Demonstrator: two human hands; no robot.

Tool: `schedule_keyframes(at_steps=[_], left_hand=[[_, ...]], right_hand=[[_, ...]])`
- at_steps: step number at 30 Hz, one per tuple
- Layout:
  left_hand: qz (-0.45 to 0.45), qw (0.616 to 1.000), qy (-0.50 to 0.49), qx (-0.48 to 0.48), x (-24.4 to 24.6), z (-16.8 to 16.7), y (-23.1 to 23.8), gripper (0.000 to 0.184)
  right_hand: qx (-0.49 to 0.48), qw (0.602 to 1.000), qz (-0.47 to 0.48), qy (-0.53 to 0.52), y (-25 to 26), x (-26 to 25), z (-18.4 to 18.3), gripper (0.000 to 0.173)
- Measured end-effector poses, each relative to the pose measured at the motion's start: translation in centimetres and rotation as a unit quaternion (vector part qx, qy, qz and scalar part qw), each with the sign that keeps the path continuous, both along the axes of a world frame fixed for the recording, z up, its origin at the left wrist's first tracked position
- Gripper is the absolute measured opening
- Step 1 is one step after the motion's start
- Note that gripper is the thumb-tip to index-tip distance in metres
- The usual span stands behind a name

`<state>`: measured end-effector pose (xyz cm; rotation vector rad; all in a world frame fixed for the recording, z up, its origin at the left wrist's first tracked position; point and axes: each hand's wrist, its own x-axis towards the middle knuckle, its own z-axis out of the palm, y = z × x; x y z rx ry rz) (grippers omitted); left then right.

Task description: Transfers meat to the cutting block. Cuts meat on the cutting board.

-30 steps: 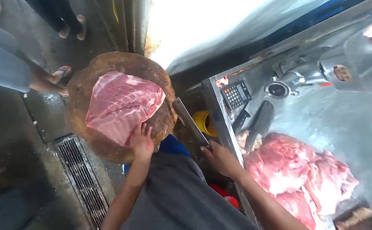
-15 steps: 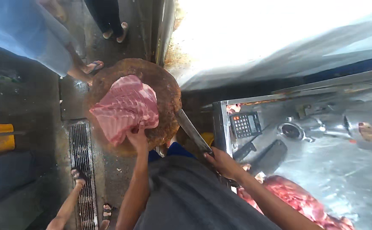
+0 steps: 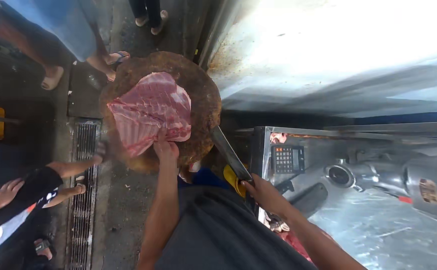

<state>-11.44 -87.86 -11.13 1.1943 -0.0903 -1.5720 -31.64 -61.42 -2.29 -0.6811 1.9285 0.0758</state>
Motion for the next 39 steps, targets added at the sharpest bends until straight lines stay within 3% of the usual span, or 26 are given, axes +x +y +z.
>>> schedule_keyframes(at_steps=[9,12,14,16,17,19,21,23,25,26,27,34,39], left_hand=[[-0.014,0.995,0.087,-0.043,0.4,-0.7,2.3,0.02],[-0.052,0.997,0.049,0.026,1.1,0.1,3.7,0.023],[-0.178,0.975,-0.015,0.133,3.2,1.0,4.8,0.032],[-0.377,0.901,-0.073,0.201,6.1,3.1,5.6,0.038],[-0.466,0.859,-0.115,0.18,7.3,4.8,5.4,0.036],[-0.569,0.774,-0.276,0.036,8.4,8.0,3.1,0.027],[-0.585,0.656,-0.458,-0.135,8.1,9.1,-0.9,0.026],[-0.578,0.483,-0.586,-0.298,7.3,6.7,-4.7,0.033],[-0.585,0.323,-0.637,-0.383,7.1,3.2,-6.8,0.043],[-0.59,0.27,-0.645,-0.403,7.4,2.0,-7.3,0.047],[-0.588,0.241,-0.649,-0.418,7.8,1.2,-7.6,0.049],[-0.584,0.222,-0.626,-0.466,9.4,-0.2,-8.8,0.047],[-0.592,0.246,-0.602,-0.476,10.4,-0.1,-9.4,0.045]], right_hand=[[0.002,1.0,-0.024,-0.005,0.5,0.5,-1.1,0.038],[0.007,1.0,0.003,0.017,0.1,0.8,-0.6,0.038],[0.001,0.999,0.018,0.043,-0.2,1.2,0.1,0.038],[0.003,0.998,0.022,0.06,-0.6,2.0,0.9,0.039],[0.0,0.998,0.017,0.062,-1.0,2.5,1.4,0.038],[-0.016,0.998,-0.015,0.065,-1.4,3.8,2.0,0.035],[-0.038,0.995,-0.05,0.075,-1.6,5.7,2.3,0.034],[-0.067,0.99,-0.085,0.088,-1.8,8.0,2.5,0.038],[-0.084,0.983,-0.121,0.111,-2.2,10.6,2.7,0.04],[-0.089,0.978,-0.139,0.123,-2.5,11.9,2.8,0.04],[-0.092,0.974,-0.159,0.135,-2.8,13.2,2.7,0.039],[-0.083,0.936,-0.285,0.189,-4.1,23.2,1.9,0.035],[-0.08,0.944,-0.247,0.201,-6.8,26.6,3.9,0.036]])
